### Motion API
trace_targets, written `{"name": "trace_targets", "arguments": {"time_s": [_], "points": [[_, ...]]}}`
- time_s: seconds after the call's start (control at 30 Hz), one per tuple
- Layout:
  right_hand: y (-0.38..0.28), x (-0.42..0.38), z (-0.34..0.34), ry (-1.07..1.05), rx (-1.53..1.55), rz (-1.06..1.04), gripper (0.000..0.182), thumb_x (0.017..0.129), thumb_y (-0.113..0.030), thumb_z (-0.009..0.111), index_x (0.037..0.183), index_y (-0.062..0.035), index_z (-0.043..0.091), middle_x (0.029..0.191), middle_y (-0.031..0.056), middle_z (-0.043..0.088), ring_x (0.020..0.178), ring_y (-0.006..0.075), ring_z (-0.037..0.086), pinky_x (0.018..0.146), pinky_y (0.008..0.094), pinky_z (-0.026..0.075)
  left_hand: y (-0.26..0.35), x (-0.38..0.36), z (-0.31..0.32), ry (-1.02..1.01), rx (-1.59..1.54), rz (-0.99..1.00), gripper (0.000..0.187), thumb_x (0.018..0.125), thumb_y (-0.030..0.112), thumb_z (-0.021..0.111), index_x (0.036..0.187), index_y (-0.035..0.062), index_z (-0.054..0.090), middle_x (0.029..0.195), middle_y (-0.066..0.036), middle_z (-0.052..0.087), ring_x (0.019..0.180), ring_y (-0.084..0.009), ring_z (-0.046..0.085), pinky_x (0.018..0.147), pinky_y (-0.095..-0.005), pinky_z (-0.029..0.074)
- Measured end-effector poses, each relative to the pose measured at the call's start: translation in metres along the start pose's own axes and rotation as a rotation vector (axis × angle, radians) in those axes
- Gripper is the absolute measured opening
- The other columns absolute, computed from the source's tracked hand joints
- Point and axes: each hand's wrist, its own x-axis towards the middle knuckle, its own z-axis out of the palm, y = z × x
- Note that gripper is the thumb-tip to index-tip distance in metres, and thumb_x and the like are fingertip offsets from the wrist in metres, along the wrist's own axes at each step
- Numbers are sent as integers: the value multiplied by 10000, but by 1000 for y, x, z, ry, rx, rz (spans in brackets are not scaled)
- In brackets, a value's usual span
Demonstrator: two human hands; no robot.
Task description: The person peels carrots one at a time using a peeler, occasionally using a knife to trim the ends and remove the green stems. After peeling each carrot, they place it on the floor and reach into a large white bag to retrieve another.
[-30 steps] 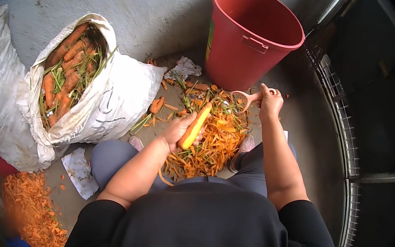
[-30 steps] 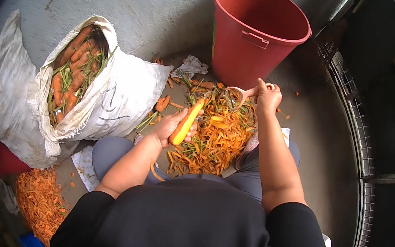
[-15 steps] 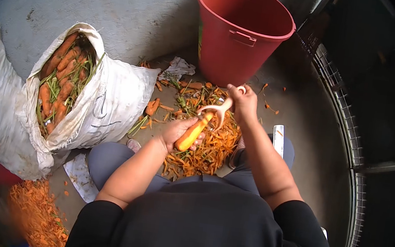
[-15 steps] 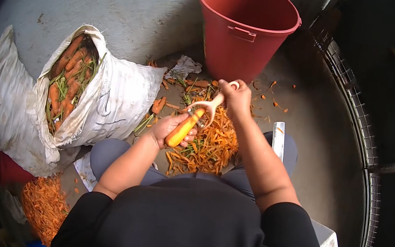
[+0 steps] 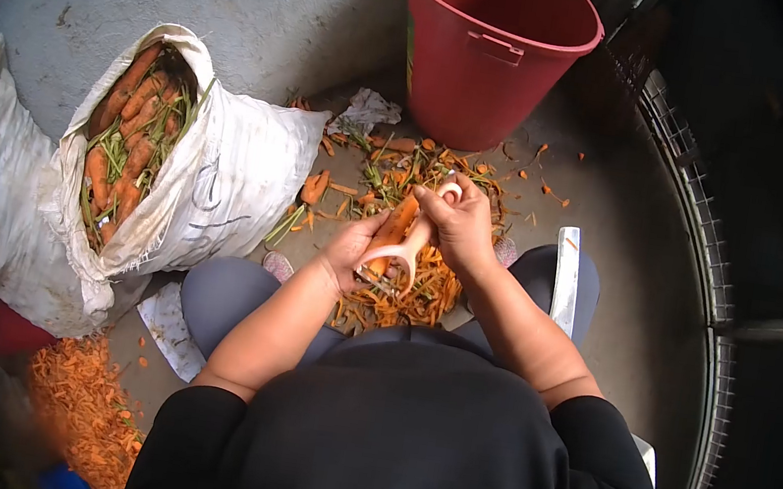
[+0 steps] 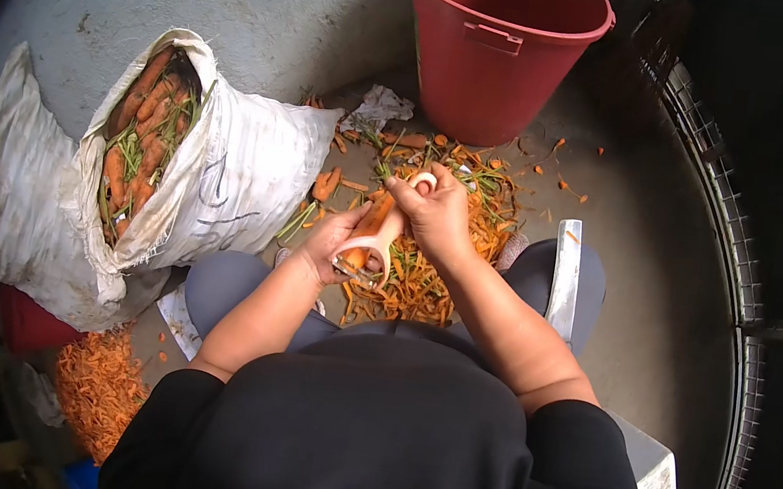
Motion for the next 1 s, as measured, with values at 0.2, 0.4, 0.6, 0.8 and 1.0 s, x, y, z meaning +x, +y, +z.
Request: {"name": "trace_targets", "arguments": {"time_s": [0.2,0.4,0.6,0.8,1.0], "points": [[22,75,-70,407,121,-145,217,725,-114,665,753,-12,476,612,51,522,452,109,492,376,232,390,-17,-12,11,-21,44,9,369,926,350,320,1185,98,395,808,-64,468,688,-149,443,581,-246,407],[-6,-27,1,-96,141,-91,224,728,-160,681,713,-56,483,558,7,484,420,78,441,367,205,346,-28,-7,8,-178,-117,72,367,890,342,423,1053,20,490,889,-96,570,743,-155,587,578,-275,522],[32,54,-57,354,108,-164,214,734,-88,659,785,-5,469,621,48,519,440,118,484,365,223,383,-32,-20,11,50,-6,25,330,899,354,404,1105,98,437,804,-79,492,689,-164,484,548,-264,425],[-1,-3,-31,178,162,-46,233,726,-123,672,749,-32,459,569,20,500,412,91,459,353,215,347,-40,-14,7,97,-65,-16,307,904,336,395,1085,98,466,825,-77,477,705,-167,459,550,-254,403],[37,30,-41,228,247,-76,232,730,-107,664,778,-9,459,595,38,500,432,112,466,372,227,377,-41,-14,11,35,44,-6,342,908,364,381,1124,100,401,805,-74,482,666,-162,485,534,-268,426]]}}
